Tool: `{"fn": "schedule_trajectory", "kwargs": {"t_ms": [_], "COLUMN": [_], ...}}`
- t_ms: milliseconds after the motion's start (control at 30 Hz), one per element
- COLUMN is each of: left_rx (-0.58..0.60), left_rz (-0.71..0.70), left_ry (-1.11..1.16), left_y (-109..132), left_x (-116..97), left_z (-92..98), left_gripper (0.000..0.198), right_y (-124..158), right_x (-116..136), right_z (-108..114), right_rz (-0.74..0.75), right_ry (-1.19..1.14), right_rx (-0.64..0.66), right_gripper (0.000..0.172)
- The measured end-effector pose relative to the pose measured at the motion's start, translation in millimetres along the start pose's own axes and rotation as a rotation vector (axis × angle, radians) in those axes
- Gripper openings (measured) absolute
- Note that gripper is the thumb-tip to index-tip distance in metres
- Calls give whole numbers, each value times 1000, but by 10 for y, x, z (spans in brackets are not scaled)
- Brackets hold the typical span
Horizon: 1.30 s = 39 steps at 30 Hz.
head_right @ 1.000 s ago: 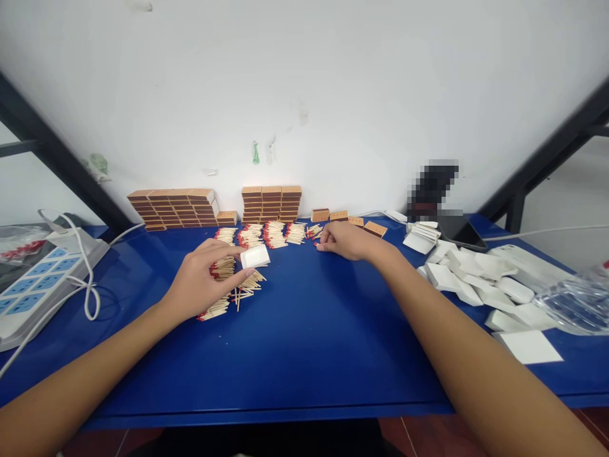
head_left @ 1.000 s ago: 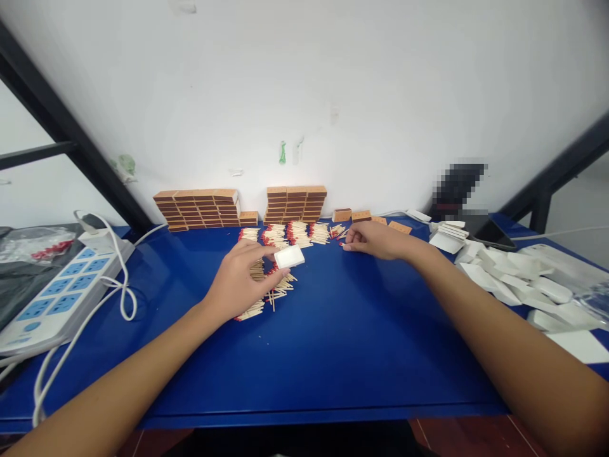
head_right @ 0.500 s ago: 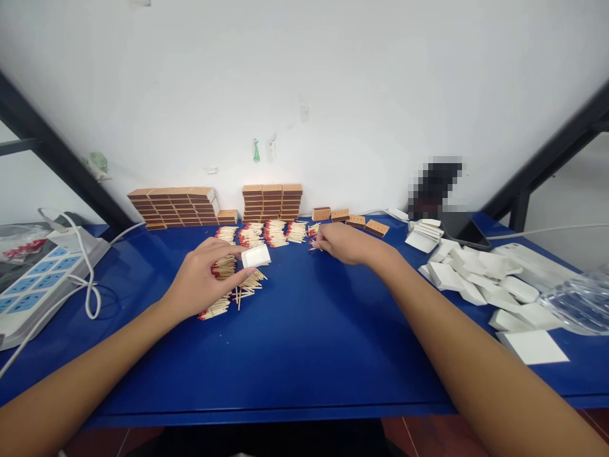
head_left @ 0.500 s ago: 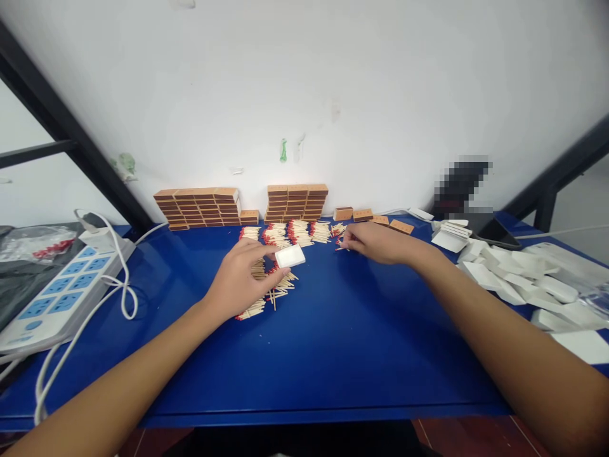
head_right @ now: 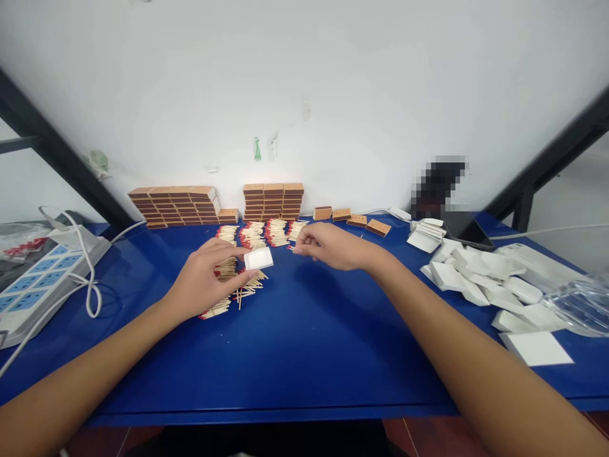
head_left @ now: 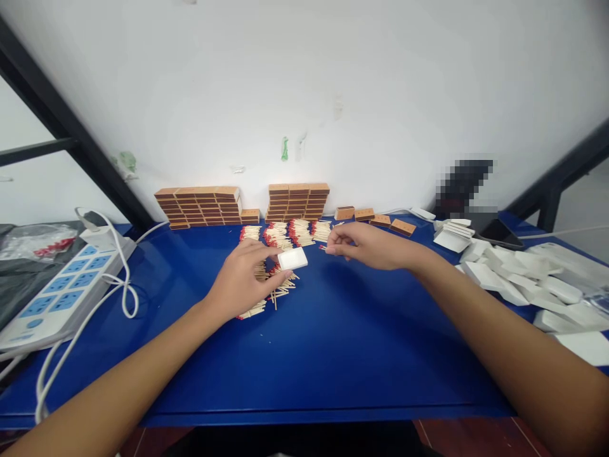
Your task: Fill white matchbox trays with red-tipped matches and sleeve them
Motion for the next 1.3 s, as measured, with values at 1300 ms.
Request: {"fn": "schedule_trajectory", "kwargs": {"t_ms": [1300], "left_rx": [-8], "left_rz": [-78], "left_ry": [38], "left_y": [14], "left_x": [-75], "left_z": [32], "left_gripper": [33], "right_y": [-49], "right_x": [-471], "right_z": [148], "right_rz": [-196], "right_ry": [396], "right_rx": [13], "right_gripper": [34]}}
Point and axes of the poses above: each hand's wrist, its own y-axis away from the middle knuckle, its own z-axis out of the back of the hand, x = y × z, the point moved 4 cm from there along -y, towards the middle knuckle, and after that the axes turned 12 degrees about -y, right-handed, at the moved point
